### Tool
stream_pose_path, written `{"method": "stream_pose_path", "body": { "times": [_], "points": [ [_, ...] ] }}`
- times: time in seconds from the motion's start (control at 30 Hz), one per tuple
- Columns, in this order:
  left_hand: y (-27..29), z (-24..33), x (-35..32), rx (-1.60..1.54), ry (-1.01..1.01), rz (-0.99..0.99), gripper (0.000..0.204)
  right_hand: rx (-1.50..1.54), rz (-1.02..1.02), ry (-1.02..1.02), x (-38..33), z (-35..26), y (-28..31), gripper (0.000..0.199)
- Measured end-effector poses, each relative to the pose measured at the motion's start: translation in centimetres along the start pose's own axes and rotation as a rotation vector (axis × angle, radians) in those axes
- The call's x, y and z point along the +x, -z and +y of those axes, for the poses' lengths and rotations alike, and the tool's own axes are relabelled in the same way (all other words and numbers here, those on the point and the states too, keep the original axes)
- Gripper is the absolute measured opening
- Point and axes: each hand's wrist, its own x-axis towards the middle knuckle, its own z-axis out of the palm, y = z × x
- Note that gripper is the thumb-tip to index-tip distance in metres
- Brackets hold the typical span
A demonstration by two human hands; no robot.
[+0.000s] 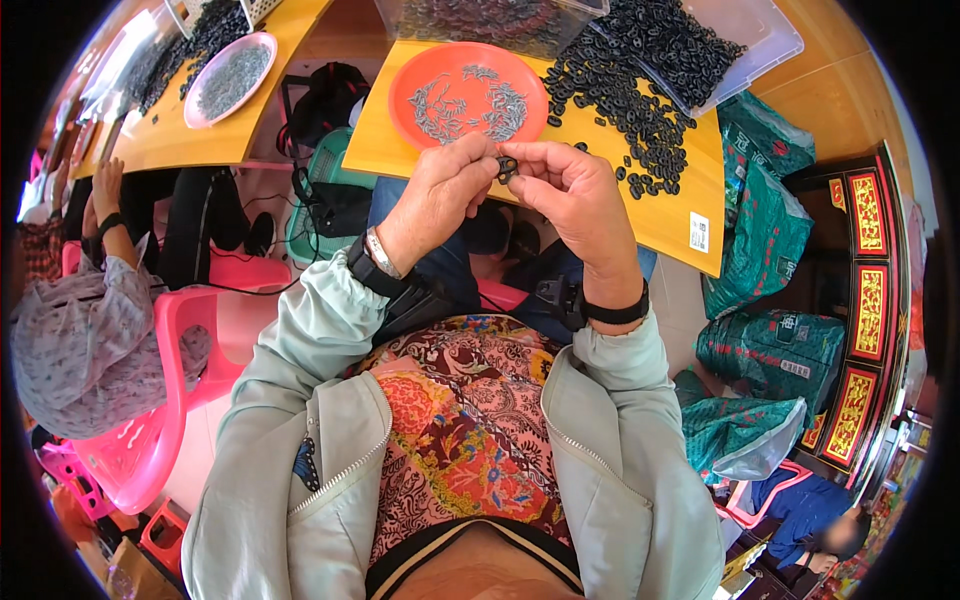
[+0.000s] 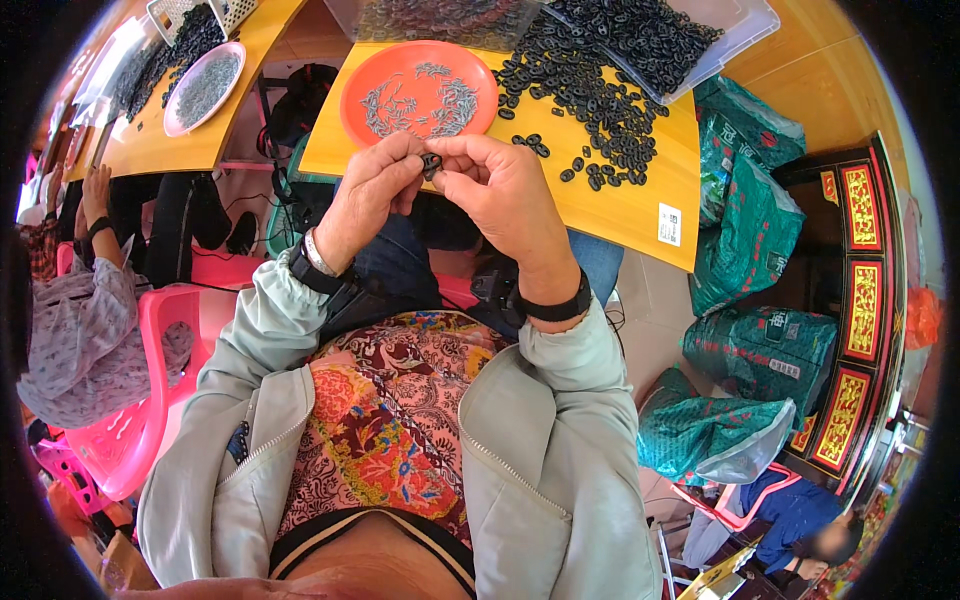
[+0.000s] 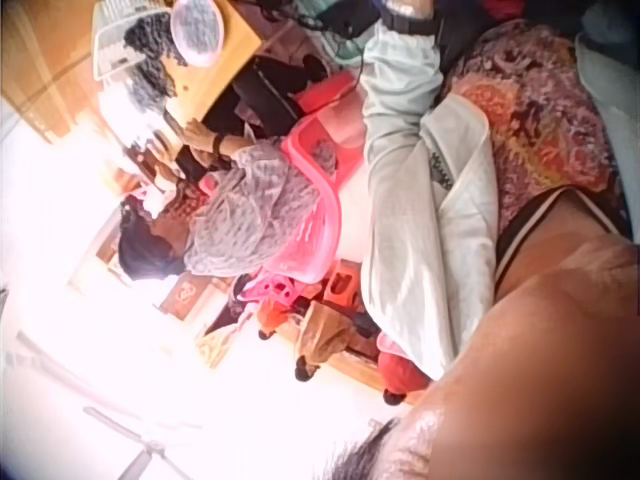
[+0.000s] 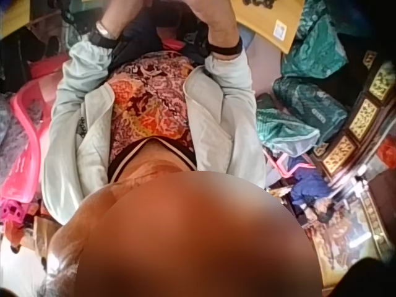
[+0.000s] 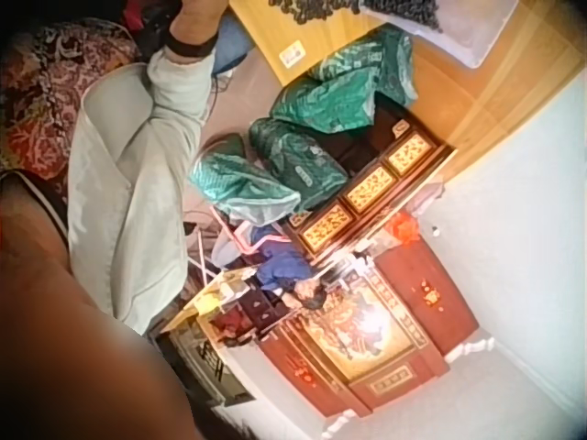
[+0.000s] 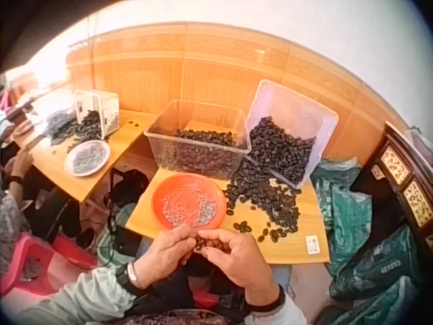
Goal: Sorting small black hardware components into a container at a workstation.
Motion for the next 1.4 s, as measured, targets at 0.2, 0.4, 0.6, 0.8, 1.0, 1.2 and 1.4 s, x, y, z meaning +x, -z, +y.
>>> {"method": "stream_pose_path", "body": {
  "times": [0.2, 0.4, 0.6, 0.8, 1.0, 1.2, 1.4],
  "points": [
    [0.3, 0.0, 0.0, -0.029, 0.03, -0.026, 0.017, -0.001, -0.032, -0.009, 0.1, 0.1, 0.2, 0.03],
    [0.1, -0.1, 0.0, -0.043, 0.026, -0.02, 0.017, -0.004, -0.009, -0.002, 0.1, 0.2, 0.0, 0.03],
    [-0.1, 0.1, 0.0, -0.018, -0.021, 0.023, 0.015, 0.017, 0.01, 0.004, 0.0, 0.0, -0.3, 0.029],
    [-0.7, 0.6, -0.3, 0.409, -0.386, 0.104, 0.016, 0.084, 0.044, 0.015, 0.0, -0.4, -0.4, 0.028],
    [-0.2, 0.2, -0.2, 0.6, -0.453, 0.081, 0.018, 0.114, 0.024, 0.009, -0.3, -1.0, -0.3, 0.029],
    [0.0, 0.1, 0.0, 0.636, -0.562, 0.122, 0.017, 0.075, 0.038, 0.043, -0.3, -1.0, -0.5, 0.025],
    [-0.1, 0.5, -0.5, 0.635, -0.665, 0.197, 0.011, 0.071, 0.048, 0.073, -0.7, -1.4, -1.3, 0.023]
  ]
}}
